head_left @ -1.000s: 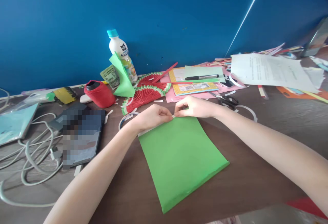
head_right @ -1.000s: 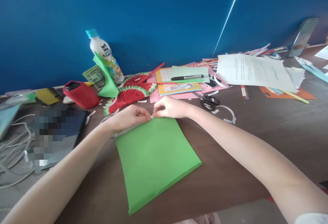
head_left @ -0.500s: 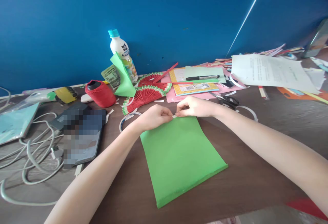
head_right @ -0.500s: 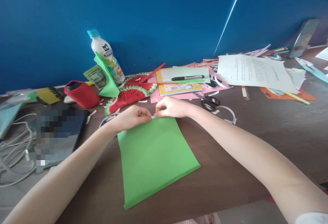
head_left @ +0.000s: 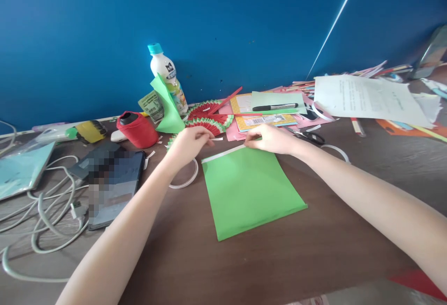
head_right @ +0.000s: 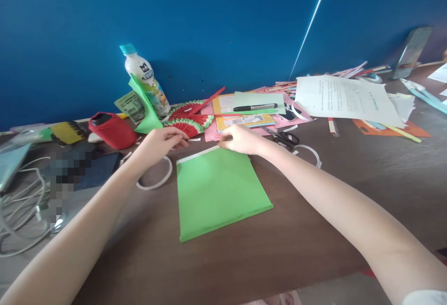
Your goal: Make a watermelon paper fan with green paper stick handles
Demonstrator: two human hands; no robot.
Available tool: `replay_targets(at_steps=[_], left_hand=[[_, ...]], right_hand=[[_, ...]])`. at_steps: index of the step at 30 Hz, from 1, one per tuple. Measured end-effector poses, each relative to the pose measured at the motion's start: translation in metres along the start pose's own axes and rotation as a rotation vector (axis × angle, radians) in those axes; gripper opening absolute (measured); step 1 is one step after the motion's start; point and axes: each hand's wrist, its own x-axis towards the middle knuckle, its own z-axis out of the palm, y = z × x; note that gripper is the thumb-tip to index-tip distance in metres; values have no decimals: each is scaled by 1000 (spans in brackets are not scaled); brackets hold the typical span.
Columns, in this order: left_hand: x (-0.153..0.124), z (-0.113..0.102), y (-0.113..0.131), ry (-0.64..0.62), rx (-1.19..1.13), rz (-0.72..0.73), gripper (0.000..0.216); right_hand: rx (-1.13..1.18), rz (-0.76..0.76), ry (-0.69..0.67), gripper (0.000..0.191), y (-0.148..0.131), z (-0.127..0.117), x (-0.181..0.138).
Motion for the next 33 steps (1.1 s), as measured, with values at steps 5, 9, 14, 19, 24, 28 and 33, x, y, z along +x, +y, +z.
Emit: replay_targets(at_steps=[5, 9, 14, 19, 24, 28, 33], left_hand=[[0, -22, -3, 171, 289, -63, 21], [-4, -37, -3, 92, 689, -165, 20], [-9, -44, 0, -164, 936, -305, 14], [-12, -37, -1, -212, 979, -317, 18], [-12, -35, -15, -190, 886, -216, 23], [-6, -33, -28, -183, 829, -38, 20], [-4, -32, -14, -248, 624, 217, 16]], right_hand=[[-248, -67, 162, 14, 2, 5, 1], [-354, -191, 243, 14, 2, 10, 2], [-337, -257, 330, 18, 2, 14, 4], [-242, -320, 337, 15, 2, 16, 4], [-183, -337, 331, 13, -1, 17, 3], [-143, -363, 327, 13, -3, 18, 2], [-71, -375, 336, 13, -7, 18, 0]])
